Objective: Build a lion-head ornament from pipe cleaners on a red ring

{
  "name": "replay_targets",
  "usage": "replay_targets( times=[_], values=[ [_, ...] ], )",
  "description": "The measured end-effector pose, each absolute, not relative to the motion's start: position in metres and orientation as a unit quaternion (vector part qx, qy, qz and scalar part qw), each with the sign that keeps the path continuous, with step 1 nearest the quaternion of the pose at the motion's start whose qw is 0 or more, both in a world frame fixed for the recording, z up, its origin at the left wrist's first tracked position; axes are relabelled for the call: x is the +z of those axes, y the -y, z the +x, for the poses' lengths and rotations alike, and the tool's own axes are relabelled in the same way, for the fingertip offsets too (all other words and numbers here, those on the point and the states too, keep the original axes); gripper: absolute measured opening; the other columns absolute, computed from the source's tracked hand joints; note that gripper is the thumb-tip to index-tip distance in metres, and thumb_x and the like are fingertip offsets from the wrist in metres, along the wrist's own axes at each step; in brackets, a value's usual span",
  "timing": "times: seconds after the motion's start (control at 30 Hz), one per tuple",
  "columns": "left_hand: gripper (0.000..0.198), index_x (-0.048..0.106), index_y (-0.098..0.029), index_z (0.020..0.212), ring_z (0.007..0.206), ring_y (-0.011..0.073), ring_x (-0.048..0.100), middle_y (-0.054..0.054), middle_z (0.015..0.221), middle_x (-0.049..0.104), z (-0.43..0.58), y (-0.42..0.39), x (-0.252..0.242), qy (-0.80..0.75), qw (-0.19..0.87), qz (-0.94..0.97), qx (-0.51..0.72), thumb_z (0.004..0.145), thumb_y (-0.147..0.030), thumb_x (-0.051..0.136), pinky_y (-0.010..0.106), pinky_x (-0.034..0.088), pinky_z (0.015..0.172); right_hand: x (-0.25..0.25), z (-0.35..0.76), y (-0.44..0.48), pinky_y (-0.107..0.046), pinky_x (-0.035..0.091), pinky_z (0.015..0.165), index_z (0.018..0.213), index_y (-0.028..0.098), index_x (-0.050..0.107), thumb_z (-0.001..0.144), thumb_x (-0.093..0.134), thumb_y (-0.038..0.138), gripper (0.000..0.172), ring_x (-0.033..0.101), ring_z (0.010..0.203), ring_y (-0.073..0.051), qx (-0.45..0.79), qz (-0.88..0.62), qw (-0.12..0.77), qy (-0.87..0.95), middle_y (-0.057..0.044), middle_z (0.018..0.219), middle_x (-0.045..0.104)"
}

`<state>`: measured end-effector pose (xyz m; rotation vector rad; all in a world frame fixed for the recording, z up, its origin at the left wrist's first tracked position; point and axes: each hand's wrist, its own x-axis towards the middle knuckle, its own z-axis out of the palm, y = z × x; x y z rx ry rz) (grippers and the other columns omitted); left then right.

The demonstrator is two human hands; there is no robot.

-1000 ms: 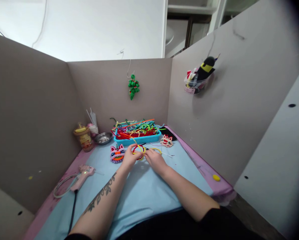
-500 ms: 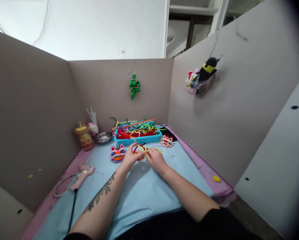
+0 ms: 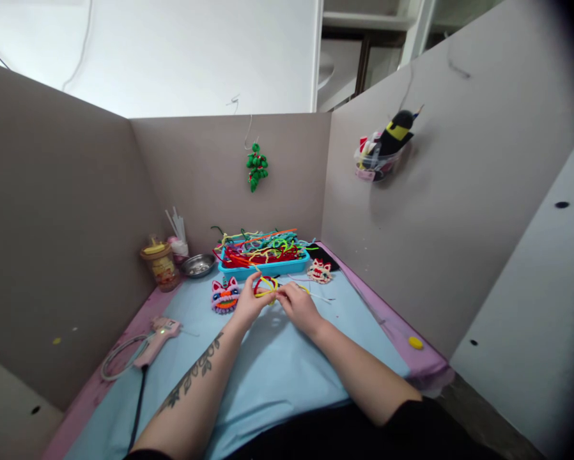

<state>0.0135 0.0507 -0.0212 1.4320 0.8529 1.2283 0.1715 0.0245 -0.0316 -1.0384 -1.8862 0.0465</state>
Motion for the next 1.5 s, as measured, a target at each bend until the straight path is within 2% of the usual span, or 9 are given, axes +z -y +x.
replay_targets(
  times=[0.27,0.57,0.77,1.13,1.5],
  values=[
    [0.08,0.031,-0.016,0.129,0.07,0.0157,0.062,0.002,0.075,0.063,0.0166,-0.0489,-0.0219,-0.34,0.497,0.614,0.51,0.063,-0.031,0.072,0.027,0.047,0.064,-0.0321,0.1707,-0.0248,-0.027,0.043,0.07,0.086,0.018,0.056,0.086,0.044,0.019,0.012,0.056,0.076,-0.016,0.03,-0.432,0.482,0.761,-0.004,0.081,0.058],
    [0.082,0.029,-0.015,0.128,0.059,0.0123,0.058,-0.001,0.069,0.06,0.0158,-0.0493,-0.0203,-0.366,0.52,0.591,0.496,0.06,-0.029,0.072,0.022,0.041,0.054,-0.0289,0.171,-0.0208,-0.026,0.043,0.069,0.087,0.02,0.058,0.085,0.046,0.02,0.012,0.055,0.076,-0.017,-0.035,-0.447,0.422,0.788,-0.005,0.084,0.058],
    [0.076,0.031,-0.015,0.126,0.058,0.0119,0.056,-0.002,0.067,0.058,0.0158,-0.0477,-0.0188,-0.384,0.499,0.607,0.484,0.061,-0.025,0.07,0.023,0.042,0.057,-0.0264,0.1722,-0.0209,-0.027,0.042,0.072,0.088,0.02,0.059,0.085,0.045,0.014,0.015,0.055,0.081,-0.018,-0.067,-0.464,0.403,0.786,-0.007,0.086,0.059],
    [0.069,0.037,-0.016,0.121,0.066,0.0137,0.059,0.0,0.073,0.062,0.0122,-0.0463,-0.0161,-0.39,0.51,0.601,0.476,0.061,-0.022,0.07,0.024,0.044,0.062,-0.0292,0.1715,-0.0221,-0.028,0.042,0.072,0.088,0.02,0.059,0.084,0.046,0.014,0.015,0.054,0.081,-0.019,-0.05,-0.456,0.429,0.778,-0.007,0.085,0.058],
    [0.082,0.03,-0.014,0.128,0.066,0.0142,0.06,0.001,0.072,0.061,0.0132,-0.0483,-0.02,-0.349,0.558,0.572,0.49,0.061,-0.031,0.075,0.028,0.045,0.065,-0.0302,0.1707,-0.0217,-0.027,0.042,0.07,0.084,0.02,0.057,0.085,0.047,0.023,0.01,0.055,0.077,-0.017,-0.008,-0.444,0.471,0.762,-0.005,0.08,0.059]
  ],
)
